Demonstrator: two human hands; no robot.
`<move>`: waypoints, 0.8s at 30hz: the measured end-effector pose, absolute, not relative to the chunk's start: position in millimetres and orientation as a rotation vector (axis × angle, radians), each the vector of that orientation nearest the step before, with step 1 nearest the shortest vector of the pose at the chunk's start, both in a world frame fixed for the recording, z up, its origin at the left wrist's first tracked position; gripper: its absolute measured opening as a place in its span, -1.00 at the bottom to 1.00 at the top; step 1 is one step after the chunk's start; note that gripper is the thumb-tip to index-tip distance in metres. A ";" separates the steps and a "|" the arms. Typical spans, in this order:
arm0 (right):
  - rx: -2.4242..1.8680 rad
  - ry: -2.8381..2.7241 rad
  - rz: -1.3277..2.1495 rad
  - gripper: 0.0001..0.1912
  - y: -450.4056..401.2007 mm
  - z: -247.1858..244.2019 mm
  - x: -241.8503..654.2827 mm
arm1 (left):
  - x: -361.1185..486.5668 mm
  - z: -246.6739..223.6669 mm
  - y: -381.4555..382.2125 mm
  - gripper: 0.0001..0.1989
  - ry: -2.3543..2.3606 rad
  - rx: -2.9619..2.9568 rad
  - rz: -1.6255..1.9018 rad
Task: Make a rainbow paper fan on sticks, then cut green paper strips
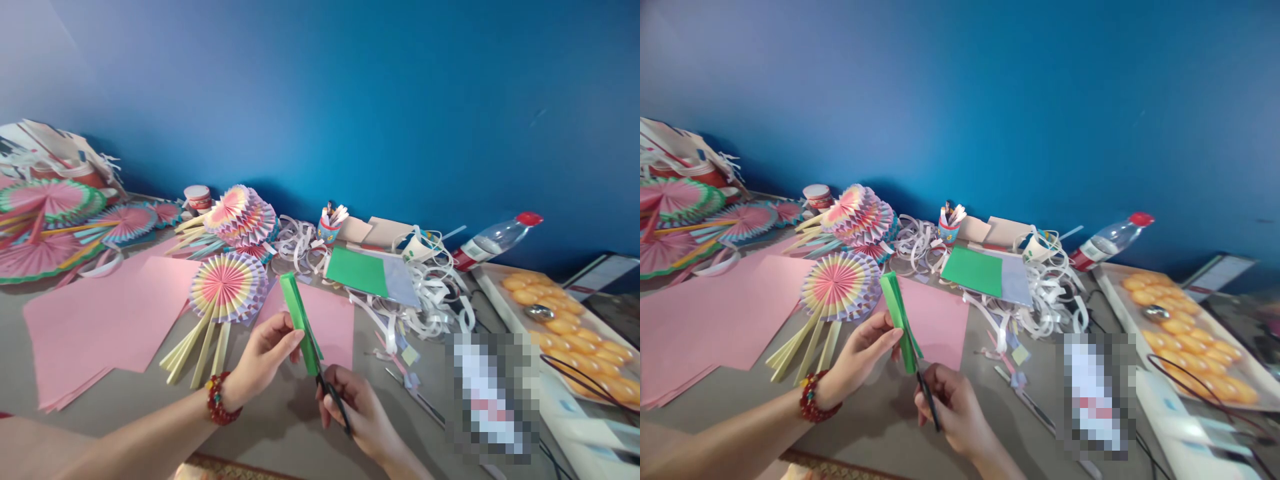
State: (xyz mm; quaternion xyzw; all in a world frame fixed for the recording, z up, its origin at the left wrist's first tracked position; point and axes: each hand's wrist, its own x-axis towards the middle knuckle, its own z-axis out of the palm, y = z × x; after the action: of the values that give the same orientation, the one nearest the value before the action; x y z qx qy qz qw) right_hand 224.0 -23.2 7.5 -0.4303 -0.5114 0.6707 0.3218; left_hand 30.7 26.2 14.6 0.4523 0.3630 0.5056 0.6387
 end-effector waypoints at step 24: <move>-1.199 -1.362 1.722 -0.40 -22.2 10.2 220.1 | 33.7 9.2 22.1 -0.72 0.781 1.029 1.111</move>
State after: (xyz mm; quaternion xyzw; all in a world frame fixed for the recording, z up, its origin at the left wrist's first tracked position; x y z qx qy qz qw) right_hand 220.1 -22.2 10.2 -0.4549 -0.5169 0.6535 0.3144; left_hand 33.7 22.1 9.2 0.4546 0.3449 0.4906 0.6586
